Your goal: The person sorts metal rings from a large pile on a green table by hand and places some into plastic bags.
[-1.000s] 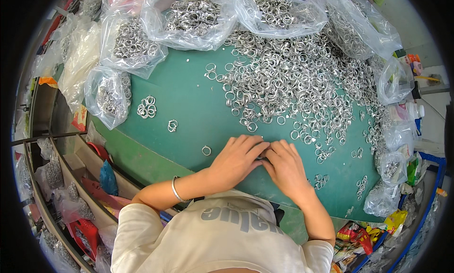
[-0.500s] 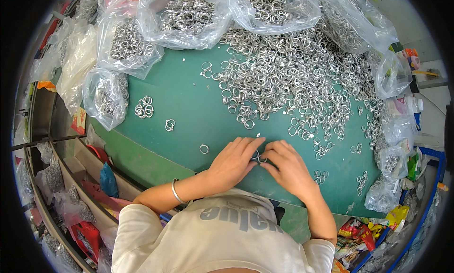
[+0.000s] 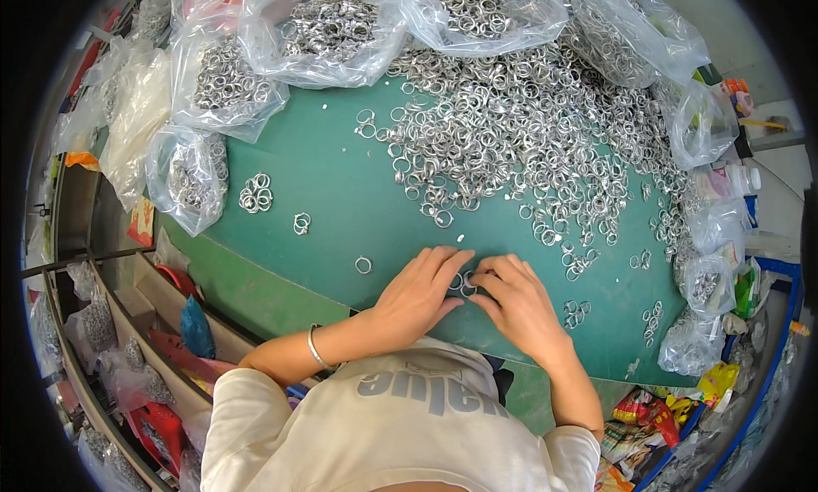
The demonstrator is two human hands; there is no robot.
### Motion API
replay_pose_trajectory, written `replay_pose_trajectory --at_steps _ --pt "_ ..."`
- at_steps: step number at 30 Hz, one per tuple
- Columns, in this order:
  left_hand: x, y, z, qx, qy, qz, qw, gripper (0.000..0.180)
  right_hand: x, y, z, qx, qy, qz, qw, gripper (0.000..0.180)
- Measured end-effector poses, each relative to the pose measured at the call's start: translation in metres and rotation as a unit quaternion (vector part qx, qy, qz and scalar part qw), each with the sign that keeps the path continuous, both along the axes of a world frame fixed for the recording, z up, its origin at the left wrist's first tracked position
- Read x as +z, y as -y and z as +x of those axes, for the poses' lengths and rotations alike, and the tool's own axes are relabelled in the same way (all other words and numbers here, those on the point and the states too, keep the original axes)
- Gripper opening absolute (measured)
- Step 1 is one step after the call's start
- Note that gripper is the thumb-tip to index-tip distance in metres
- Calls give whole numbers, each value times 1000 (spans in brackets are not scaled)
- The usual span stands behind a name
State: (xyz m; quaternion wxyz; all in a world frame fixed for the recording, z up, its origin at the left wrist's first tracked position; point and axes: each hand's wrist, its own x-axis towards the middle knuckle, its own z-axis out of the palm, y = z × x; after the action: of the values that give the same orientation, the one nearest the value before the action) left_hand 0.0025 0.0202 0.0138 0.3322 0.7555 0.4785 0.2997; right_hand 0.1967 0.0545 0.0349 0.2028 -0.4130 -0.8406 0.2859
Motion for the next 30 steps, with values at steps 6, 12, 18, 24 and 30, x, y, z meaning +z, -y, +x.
replay_pose_trajectory --at_steps 6,12,18,24,30 --pt "-3 1 9 -45 -72 15 996 54 7 -6 19 -121 72 6 990 26" --pt "-13 2 11 -60 -72 27 995 41 -4 -7 26 -167 59 -30 984 26" --pt "-18 5 6 -85 -90 99 987 32 4 -10 25 -193 174 44 965 30" --pt "-29 6 4 -49 -2 127 991 27 -3 -8 30 -200 154 25 967 26" --pt "-22 3 -9 -6 91 65 994 29 -2 -11 27 -205 117 16 972 20"
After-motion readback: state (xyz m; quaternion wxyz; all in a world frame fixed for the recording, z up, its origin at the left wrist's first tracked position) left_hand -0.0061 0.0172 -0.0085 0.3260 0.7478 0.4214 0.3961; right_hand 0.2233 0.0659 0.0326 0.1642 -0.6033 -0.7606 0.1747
